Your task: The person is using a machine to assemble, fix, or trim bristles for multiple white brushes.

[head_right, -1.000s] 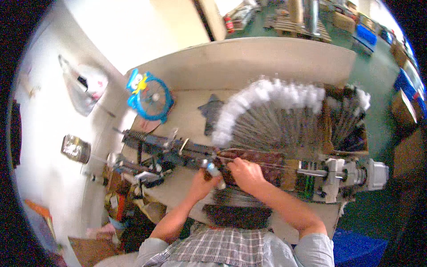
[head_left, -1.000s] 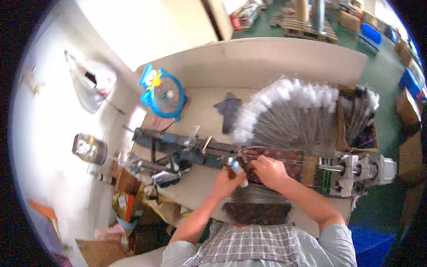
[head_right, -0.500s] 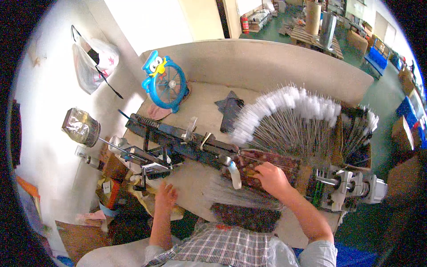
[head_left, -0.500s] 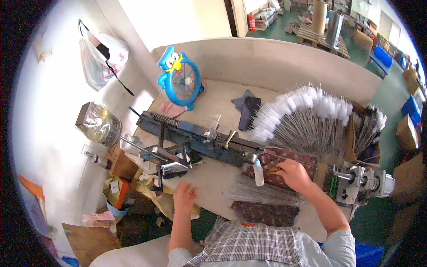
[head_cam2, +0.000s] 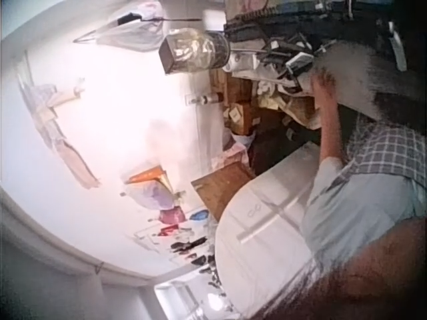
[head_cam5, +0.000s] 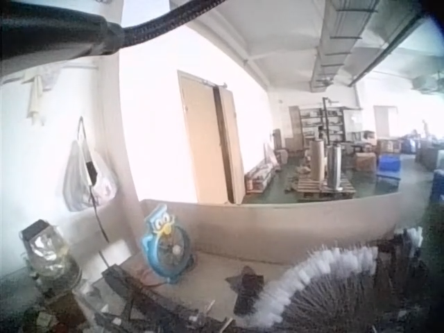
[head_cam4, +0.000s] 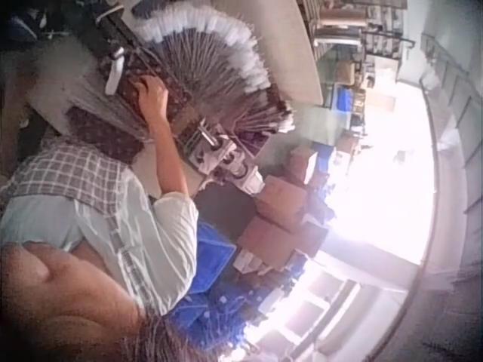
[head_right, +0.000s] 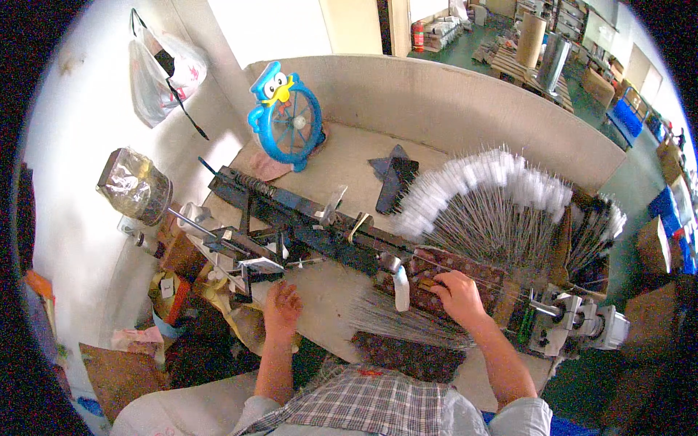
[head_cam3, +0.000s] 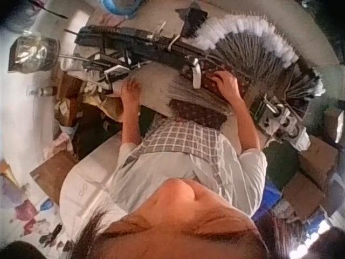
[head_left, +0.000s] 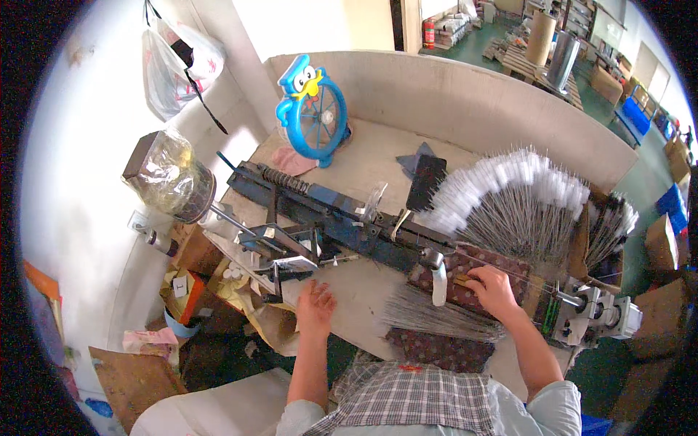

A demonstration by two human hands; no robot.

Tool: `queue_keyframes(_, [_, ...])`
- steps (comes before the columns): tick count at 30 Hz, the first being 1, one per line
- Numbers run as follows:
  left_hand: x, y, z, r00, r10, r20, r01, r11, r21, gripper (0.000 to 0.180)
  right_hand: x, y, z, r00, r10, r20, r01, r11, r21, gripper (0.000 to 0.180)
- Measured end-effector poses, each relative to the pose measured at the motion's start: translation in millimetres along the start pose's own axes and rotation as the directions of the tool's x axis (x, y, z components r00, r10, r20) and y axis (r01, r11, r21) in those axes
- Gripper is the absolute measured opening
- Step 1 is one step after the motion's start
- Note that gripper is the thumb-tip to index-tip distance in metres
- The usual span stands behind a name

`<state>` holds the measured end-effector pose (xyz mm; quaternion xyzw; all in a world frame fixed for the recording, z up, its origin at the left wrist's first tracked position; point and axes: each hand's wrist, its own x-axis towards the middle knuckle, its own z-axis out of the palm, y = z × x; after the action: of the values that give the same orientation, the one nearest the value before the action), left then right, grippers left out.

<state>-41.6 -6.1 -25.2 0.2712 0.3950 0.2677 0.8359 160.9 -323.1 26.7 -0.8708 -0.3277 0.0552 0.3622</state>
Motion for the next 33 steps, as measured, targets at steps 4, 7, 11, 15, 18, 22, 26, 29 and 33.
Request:
queue_keyframes(4, [2.7, 6.3, 52.6, 0.978, -0.188, 0.092, 0.177, 0.977, 0.119, 0.034, -0.3, -1.1, -2.1, 1.000, -0.010, -0.017, 0.010, 1.000, -0.002, 0.019])
queue_keyframes(7, [15.9, 6.0, 57.8, 0.964, -0.256, 0.066, 0.244, 0.958, 0.153, 0.032, -2.5, -3.3, -2.8, 1.000, 0.000, 0.002, 0.000, 1.000, 0.012, 0.019])
queue_keyframes(11, [20.7, -2.1, 48.7, 0.983, -0.165, 0.083, 0.148, 0.972, 0.182, 0.026, -6.6, -2.4, -3.6, 0.999, -0.030, 0.034, 0.030, 0.999, -0.014, 0.021])
queue_keyframes(15, [14.3, -6.0, 56.9, 0.993, -0.108, 0.037, 0.101, 0.985, 0.142, 0.020, -11.3, -15.3, -15.2, 0.994, -0.056, 0.093, 0.057, 0.998, -0.009, 0.023])
queue_keyframes(18, [26.1, -22.3, 51.7, 0.999, 0.036, 0.018, -0.039, 0.987, 0.159, 0.018, -22.1, -37.6, -41.0, 0.996, -0.082, 0.047, 0.079, 0.994, 0.071, 0.023])
queue_keyframes(22, [-17.9, -35.6, 77.8, 0.991, 0.136, -0.011, -0.128, 0.957, 0.260, 0.017, -10.2, -52.1, -87.7, 0.987, -0.141, -0.081, 0.142, 0.990, 0.006, 0.020])
queue_keyframes(26, [-95.5, -71.2, 138.7, 0.800, 0.107, 0.590, -0.503, 0.656, 0.562, 0.016, 2.3, -37.7, -101.6, 0.988, -0.049, -0.144, 0.052, 0.998, 0.018, 0.019])
queue_keyframes(29, [-108.6, -112.6, 187.4, 0.816, -0.201, 0.541, -0.064, 0.900, 0.431, 0.016, -4.1, -23.2, -98.6, 0.990, 0.030, -0.136, -0.007, 0.986, 0.168, 0.019])
queue_keyframes(33, [-104.2, -138.2, 204.0, 0.763, -0.208, 0.612, -0.081, 0.909, 0.410, 0.017, -13.9, -20.1, -103.6, 0.984, -0.004, -0.177, 0.024, 0.993, 0.111, 0.019])
